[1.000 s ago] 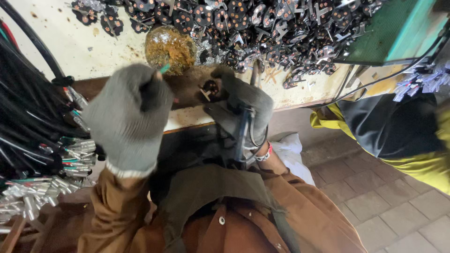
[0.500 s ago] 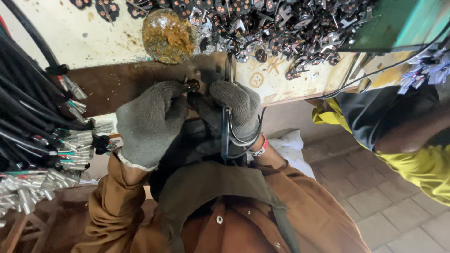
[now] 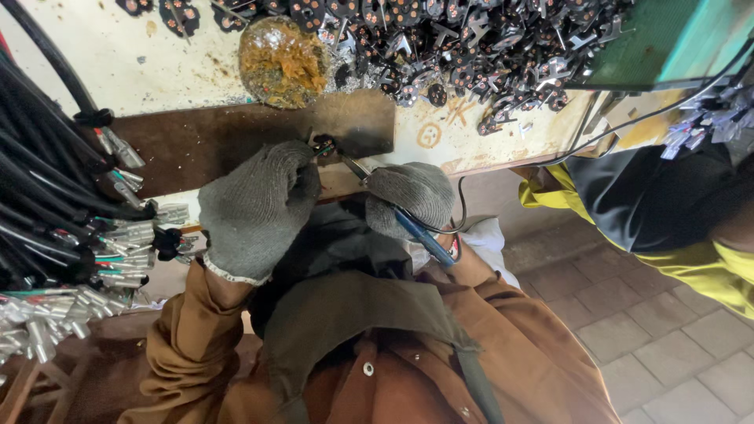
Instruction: The person sits at a workbench wearing gloves and solders small electronic components, holding a soldering iron in one hand and the part or wire in the other. They repeatedly pick up parts, apply the iron, and set finished pieces aside on the bench.
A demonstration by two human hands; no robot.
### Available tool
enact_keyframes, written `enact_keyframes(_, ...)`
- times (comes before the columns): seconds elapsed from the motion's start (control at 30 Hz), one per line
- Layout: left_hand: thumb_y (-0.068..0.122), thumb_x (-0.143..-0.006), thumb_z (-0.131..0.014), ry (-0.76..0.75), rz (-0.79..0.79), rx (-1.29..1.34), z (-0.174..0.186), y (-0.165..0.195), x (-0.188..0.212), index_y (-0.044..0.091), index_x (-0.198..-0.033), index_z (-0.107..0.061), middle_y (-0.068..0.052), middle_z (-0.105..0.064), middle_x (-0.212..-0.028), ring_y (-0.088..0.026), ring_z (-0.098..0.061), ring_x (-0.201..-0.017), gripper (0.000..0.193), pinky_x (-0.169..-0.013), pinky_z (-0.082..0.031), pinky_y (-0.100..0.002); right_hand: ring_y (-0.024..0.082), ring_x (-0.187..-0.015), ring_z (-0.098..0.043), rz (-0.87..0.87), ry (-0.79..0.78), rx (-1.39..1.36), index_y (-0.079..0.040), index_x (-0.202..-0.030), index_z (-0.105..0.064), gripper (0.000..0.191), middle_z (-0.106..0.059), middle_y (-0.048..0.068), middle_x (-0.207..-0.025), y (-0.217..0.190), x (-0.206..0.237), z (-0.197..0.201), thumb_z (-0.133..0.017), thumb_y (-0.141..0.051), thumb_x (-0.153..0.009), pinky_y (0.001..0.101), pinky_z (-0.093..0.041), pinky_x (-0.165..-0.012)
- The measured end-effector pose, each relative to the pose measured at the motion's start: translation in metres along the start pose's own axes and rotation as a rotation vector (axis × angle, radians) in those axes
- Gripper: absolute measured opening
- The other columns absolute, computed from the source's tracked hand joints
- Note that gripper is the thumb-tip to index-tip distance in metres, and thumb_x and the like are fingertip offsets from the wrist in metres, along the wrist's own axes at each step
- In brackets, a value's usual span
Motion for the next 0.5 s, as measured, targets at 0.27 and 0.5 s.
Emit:
enact_keyframes(0.27,0.013,-0.094,-0.077,0.010,0.002,-0.064,-0.003,0.005,-0.002,0.015,-0.104,-0.069,-0.008,-0.069,-0.093,-0.031,-0.069,-0.080,0.013,-0.068,-0.054,-0.041,0.032,-0.077,-0.071,0.059,-0.108,-0.170,-0.007,-0.114,-0.072,0.041,-0.072,0.010,-0.094,-0.007,-0.014,0.007,-0.085,-0.029,-0.082,0.0410,-0.054,-0.067)
enact_keyframes(0.5,0.016,-0.092,-0.079,-0.009,-0.064,-0.155,-0.007,0.008,-0.003,0.015,-0.106,-0.068,-0.007,-0.063,-0.086,-0.029,-0.065,-0.072,0.018,-0.058,-0.048,-0.042,0.031,-0.073,-0.071,-0.014,-0.165,-0.038,-0.011,-0.106,-0.076,0.040,-0.074,0.009,-0.089,-0.005,-0.017,0.007,-0.085,-0.035,-0.075,0.0403,-0.052,-0.062)
Point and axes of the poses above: each hand's wrist, its own x-axis away from the middle knuckle, its own z-axis out of the back of the hand, y = z × x, the point moved 2 cm from there along -x, towards the middle knuckle
